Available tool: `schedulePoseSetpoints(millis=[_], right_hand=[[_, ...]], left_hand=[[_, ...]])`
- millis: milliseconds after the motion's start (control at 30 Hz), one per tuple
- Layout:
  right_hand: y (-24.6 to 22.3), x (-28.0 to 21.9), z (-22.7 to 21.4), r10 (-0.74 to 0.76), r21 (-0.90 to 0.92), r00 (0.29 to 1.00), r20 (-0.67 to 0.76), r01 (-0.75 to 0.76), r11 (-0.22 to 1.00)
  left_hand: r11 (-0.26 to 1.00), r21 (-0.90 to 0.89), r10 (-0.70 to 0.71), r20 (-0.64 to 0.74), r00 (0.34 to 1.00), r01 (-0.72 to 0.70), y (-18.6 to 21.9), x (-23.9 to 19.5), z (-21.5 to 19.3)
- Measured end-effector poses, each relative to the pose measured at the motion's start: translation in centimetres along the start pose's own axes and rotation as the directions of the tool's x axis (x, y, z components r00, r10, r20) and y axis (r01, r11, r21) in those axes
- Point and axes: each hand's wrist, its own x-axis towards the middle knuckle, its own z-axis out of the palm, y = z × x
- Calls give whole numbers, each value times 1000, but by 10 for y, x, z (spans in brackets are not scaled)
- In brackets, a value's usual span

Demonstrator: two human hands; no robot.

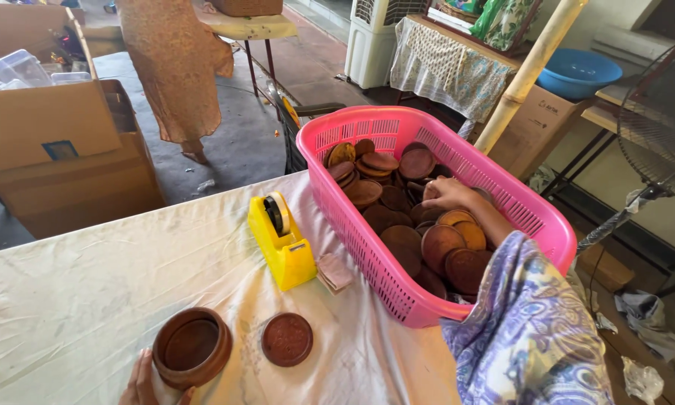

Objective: The person cleans a small wooden bowl with a cloth, wiping the exterior and interior surfaces. They then place the bowl into a pink basket and repeat the process with another bowl, handling the bowls and lids one at a time.

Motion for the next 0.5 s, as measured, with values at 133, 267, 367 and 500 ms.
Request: schedulePoseSetpoints(millis=[133, 267, 367, 500], right_hand=[[13, -10, -9, 60, 105, 995, -74, -52, 993], [10, -18, -24, 107, 309, 946, -306, -7, 951], [-34, -43, -52, 129, 425, 874, -468, 94, 900], [-162, -105, -117, 123, 279, 781, -612, 67, 958]], left_hand=[[988, 99, -125, 46, 991, 120, 31, 47, -7], [981, 87, -179, 99, 979, 171, 63, 63, -28], [983, 66, -178, 116, 977, 171, 79, 75, -38], [983, 21, -181, 142, 973, 180, 98, 90, -55]])
